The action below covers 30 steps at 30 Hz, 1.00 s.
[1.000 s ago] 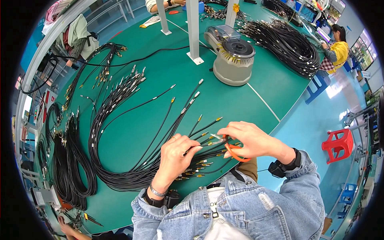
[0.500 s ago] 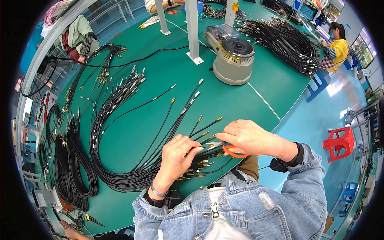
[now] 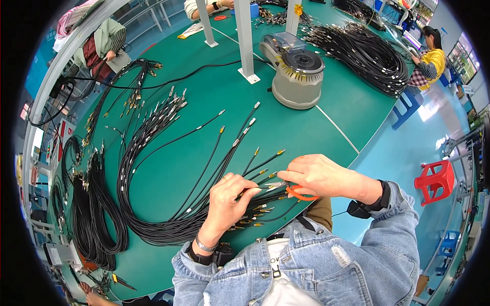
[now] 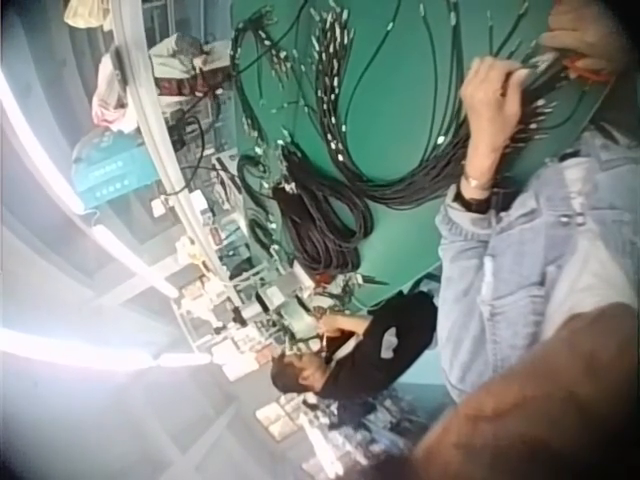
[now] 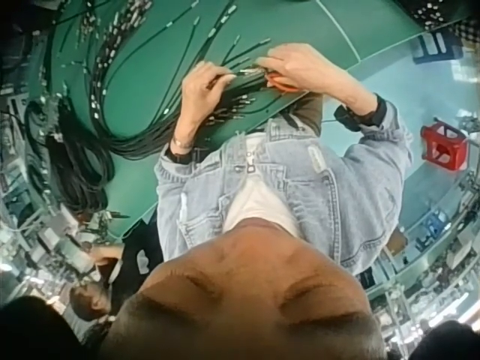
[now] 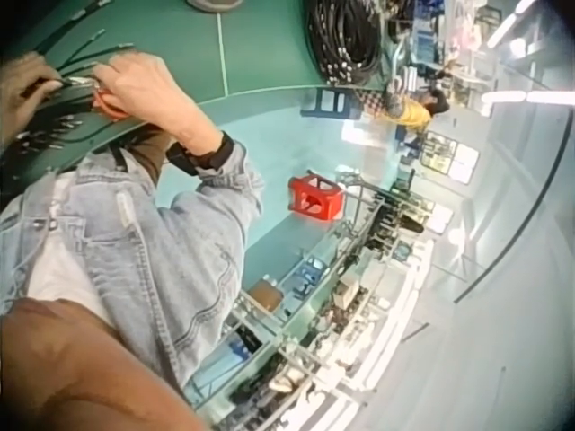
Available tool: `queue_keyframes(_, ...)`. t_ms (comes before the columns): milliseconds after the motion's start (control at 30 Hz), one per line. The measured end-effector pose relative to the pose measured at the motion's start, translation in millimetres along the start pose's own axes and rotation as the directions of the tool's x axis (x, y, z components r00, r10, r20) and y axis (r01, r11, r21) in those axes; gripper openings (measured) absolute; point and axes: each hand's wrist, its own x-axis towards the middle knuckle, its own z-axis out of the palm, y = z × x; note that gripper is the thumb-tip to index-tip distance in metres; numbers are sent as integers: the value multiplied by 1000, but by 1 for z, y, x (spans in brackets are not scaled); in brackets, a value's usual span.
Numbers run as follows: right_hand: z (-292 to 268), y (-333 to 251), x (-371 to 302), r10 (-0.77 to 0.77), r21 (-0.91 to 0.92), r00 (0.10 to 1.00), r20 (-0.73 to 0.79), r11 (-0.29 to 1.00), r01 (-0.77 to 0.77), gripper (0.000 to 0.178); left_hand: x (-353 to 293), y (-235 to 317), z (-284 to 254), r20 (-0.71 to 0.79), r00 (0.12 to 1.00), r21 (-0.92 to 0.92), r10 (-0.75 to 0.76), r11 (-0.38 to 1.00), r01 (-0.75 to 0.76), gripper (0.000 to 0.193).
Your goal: The person picks up a cable, fits a connector onto the end by hand, and trims the excess with shears before placing it back on the table.
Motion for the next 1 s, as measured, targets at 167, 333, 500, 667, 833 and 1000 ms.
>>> queue_keyframes(167,-2,-1,-2,29,26,999,32,999,-29,32,1,3,-1,3,999,-20,-33,999,33,12)
queue_keyframes(333,-1,1,-3,16,40,1000,15,999,-17,33,0,3,-1,-3,999,-14,-37,999,37,12)
queue_keyframes(500,1,3,-5,10,60,1000,9,998,-11,35,0,2,0,-10,999,-32,-30,999,30,12)
queue_keyframes(667,5,5,-6,0,51,1000,-26,999,2,32,1,2,0,-11,1000,-41,-28,999,27,12)
queue_keyframes(833,4,2,-7,18,49,999,-48,999,-16,27,1,3,2,-14,999,-59,-43,997,42,12)
queue_keyframes(1000,4,4,-12,90,64,993,-71,994,-85,24,0,3,1,-23,997,-72,-73,995,71,11)
